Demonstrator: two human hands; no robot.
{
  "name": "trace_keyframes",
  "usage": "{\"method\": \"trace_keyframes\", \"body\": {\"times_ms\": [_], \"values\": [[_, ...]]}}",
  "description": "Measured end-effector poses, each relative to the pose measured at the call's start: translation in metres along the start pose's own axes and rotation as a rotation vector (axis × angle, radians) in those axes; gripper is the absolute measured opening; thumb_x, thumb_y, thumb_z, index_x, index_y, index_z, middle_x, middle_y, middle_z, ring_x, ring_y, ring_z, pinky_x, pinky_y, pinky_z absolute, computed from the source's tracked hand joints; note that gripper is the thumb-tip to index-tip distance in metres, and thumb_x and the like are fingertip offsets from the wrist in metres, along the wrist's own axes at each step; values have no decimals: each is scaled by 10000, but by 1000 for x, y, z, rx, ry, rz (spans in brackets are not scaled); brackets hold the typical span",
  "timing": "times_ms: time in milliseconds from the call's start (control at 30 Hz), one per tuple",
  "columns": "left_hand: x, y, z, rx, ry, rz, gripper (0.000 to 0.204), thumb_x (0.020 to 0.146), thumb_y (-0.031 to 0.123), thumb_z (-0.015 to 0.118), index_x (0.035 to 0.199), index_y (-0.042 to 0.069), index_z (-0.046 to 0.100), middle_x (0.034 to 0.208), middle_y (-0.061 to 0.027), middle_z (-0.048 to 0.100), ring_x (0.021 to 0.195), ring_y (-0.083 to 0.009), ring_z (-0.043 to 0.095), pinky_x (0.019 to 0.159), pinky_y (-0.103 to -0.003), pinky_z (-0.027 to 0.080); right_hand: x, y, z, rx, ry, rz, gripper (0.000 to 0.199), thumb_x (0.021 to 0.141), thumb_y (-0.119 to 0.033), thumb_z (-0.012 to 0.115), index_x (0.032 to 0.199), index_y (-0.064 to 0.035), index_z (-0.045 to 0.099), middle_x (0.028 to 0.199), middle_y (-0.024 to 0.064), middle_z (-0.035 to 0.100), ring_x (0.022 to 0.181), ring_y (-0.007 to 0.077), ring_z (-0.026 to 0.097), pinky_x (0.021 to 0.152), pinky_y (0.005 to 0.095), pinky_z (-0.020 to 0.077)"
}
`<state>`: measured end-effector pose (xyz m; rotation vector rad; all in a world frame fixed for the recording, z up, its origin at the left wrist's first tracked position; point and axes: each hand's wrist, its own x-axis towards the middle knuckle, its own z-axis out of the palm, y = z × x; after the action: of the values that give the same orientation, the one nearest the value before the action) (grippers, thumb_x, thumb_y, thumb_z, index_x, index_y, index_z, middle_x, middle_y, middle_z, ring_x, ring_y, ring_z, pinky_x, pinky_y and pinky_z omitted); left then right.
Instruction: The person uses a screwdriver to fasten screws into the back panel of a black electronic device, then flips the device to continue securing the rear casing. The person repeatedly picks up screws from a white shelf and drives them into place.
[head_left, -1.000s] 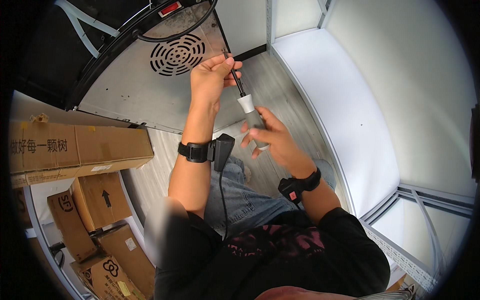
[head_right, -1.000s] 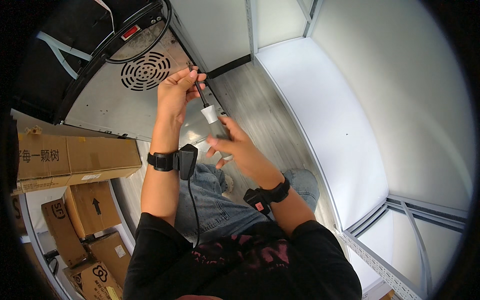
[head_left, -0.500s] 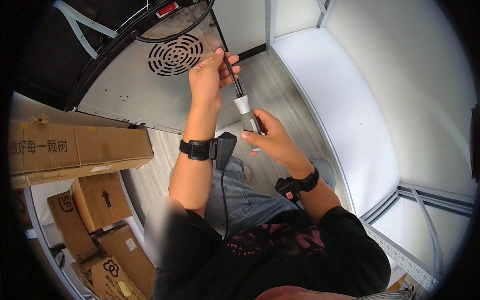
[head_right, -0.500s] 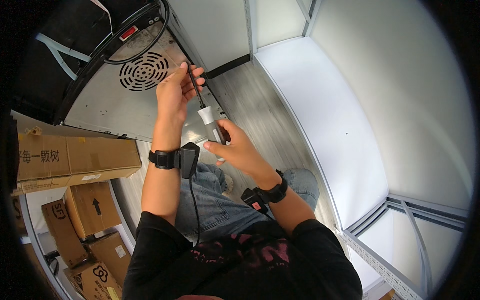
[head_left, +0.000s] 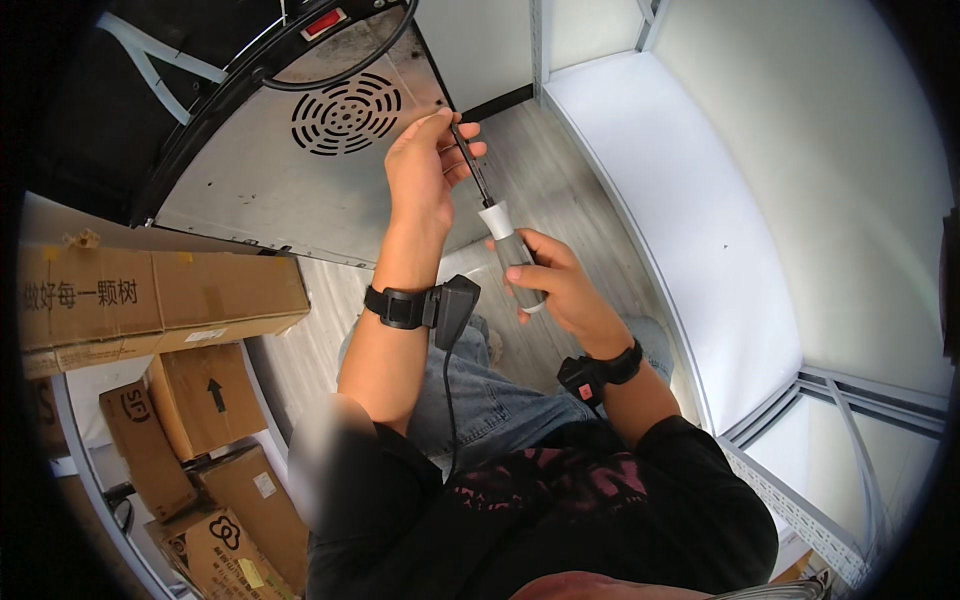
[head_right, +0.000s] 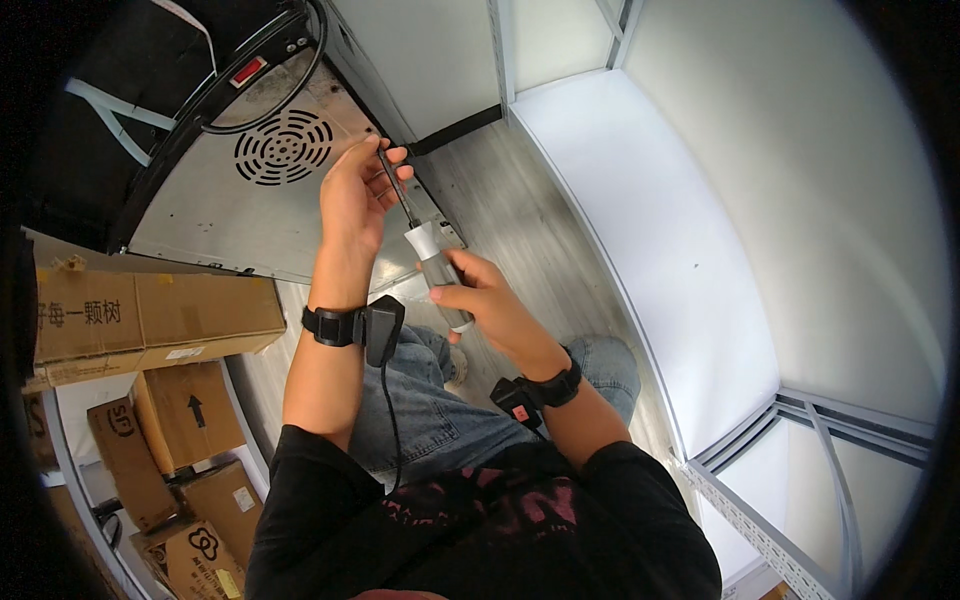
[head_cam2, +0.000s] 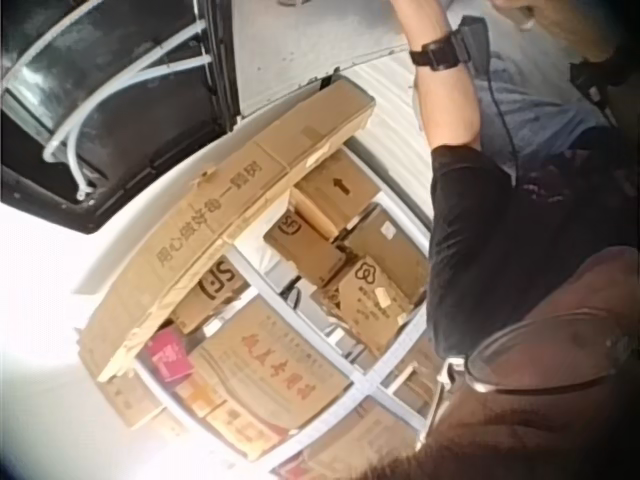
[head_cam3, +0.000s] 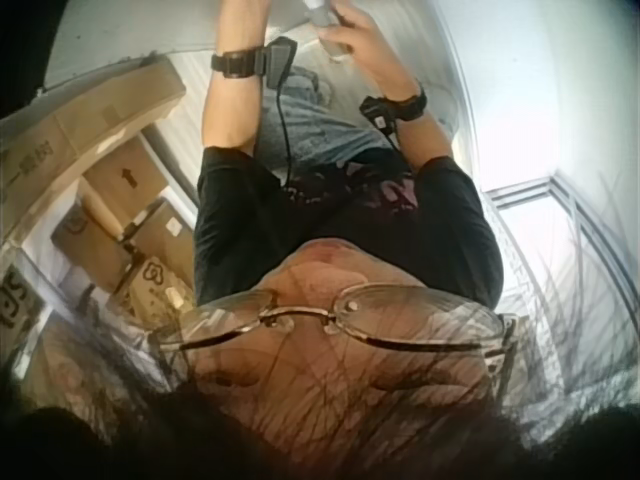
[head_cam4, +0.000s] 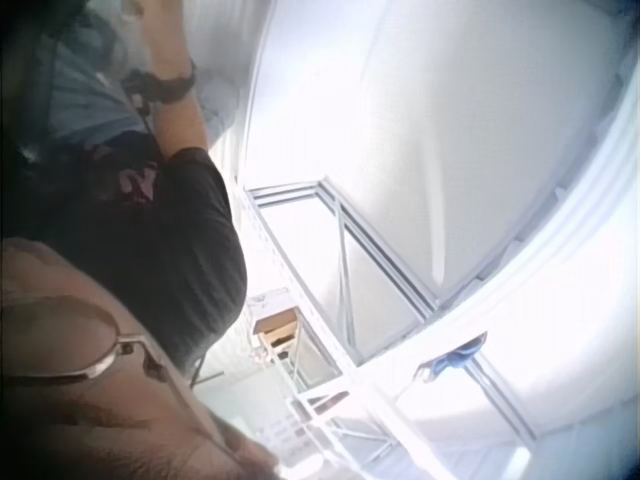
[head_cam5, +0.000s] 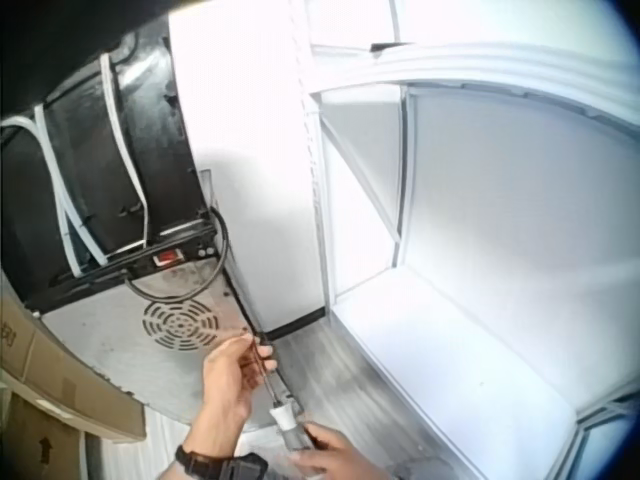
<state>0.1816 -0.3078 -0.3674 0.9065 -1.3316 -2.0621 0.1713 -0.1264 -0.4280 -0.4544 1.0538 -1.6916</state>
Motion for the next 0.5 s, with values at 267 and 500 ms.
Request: {"method": "trace_keyframes", "body": {"times_ms": [267,500], "values": [[-9,-77,52,130,-224,30,146,914,164,509,959,45,581,842,-118,668,667,-174,629,578,-249,478,-45,30,-95,150,284,-95,363,830,-108,538,1167,22,498,831,60,557,651,106,518,540,236,409],[-9,-161,112,363,-488,-237,128,926,158,505,985,73,579,946,-122,668,732,-134,645,620,-237,492,-120,38,-182,28,544,-19,321,830,-196,619,1088,-21,545,778,38,573,631,92,524,521,227,401]]}}
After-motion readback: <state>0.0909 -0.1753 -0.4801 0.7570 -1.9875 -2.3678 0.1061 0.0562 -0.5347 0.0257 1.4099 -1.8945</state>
